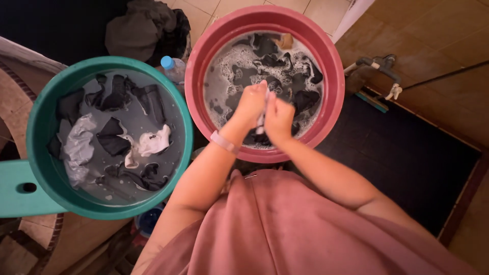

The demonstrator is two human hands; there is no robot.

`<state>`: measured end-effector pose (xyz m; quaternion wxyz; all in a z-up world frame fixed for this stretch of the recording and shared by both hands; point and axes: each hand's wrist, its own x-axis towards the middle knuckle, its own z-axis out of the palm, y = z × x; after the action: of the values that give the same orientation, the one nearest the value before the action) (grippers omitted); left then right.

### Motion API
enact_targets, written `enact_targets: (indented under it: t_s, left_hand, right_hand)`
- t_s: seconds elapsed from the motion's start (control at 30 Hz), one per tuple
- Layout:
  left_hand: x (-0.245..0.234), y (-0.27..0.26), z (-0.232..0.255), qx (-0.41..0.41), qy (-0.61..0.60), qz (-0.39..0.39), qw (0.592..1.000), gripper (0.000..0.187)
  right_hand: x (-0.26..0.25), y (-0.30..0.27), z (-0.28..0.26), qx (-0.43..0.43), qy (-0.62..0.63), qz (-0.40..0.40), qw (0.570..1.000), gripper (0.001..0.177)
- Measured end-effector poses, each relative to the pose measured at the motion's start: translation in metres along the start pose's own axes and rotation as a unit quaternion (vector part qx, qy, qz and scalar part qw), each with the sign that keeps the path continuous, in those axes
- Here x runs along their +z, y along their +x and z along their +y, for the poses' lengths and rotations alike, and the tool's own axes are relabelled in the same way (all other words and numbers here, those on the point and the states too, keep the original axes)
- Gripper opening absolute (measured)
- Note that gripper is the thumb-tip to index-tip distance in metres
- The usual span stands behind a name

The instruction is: Manually wash clothes in a basin using water and detergent.

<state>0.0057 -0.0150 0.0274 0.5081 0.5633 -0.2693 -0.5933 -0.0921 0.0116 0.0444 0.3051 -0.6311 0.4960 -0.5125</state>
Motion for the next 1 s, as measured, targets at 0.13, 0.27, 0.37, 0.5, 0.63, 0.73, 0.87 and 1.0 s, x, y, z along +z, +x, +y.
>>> enact_targets:
  t_s: [0.13, 0.27, 0.37, 0.5, 0.63, 0.73, 0.87, 1.0]
  left_hand:
    - [0.014, -0.018, 0.009, 0.004, 0.017, 0.020, 1.000, 0.039]
    - [0.008, -0.019, 0.004, -0.051, -0.009, 0.004, 0.999, 0.040]
    - [0.006, -0.022, -0.001, -0.061, -0.056, -0.008, 0.997, 0.037]
    - [0.002, -0.020, -0.002, -0.079, -0.121, -0.010, 0.989, 0.031]
    - [-0.009, -0.003, -0.026, -0.046, -0.113, -0.021, 0.992, 0.031]
    - [-0.018, 0.000, -0.014, -0.043, -0.122, -0.030, 0.991, 0.034]
    - [-0.006, -0.016, -0.008, -0.064, -0.136, -0.011, 0.989, 0.030]
    - [-0.013, -0.005, -0.008, -0.061, -0.177, 0.000, 0.982, 0.030]
  right_hand:
    - [0.005, 0.030, 0.045, 0.155, 0.016, 0.063, 0.986, 0.055]
    - [-0.007, 0.014, 0.008, 0.022, 0.019, -0.044, 0.999, 0.055]
    - [-0.008, 0.027, 0.023, 0.050, 0.018, -0.055, 0.997, 0.056]
    - [-0.016, 0.002, -0.003, -0.101, -0.038, -0.078, 0.991, 0.056]
    - [-0.003, 0.032, 0.013, 0.099, 0.008, -0.040, 0.994, 0.053]
    - [0.000, 0.018, -0.017, -0.051, 0.024, -0.059, 0.997, 0.052]
    - [0.005, 0.029, 0.025, 0.058, 0.016, -0.050, 0.997, 0.054]
    - [-0.002, 0.001, -0.029, -0.041, 0.028, -0.086, 0.995, 0.051]
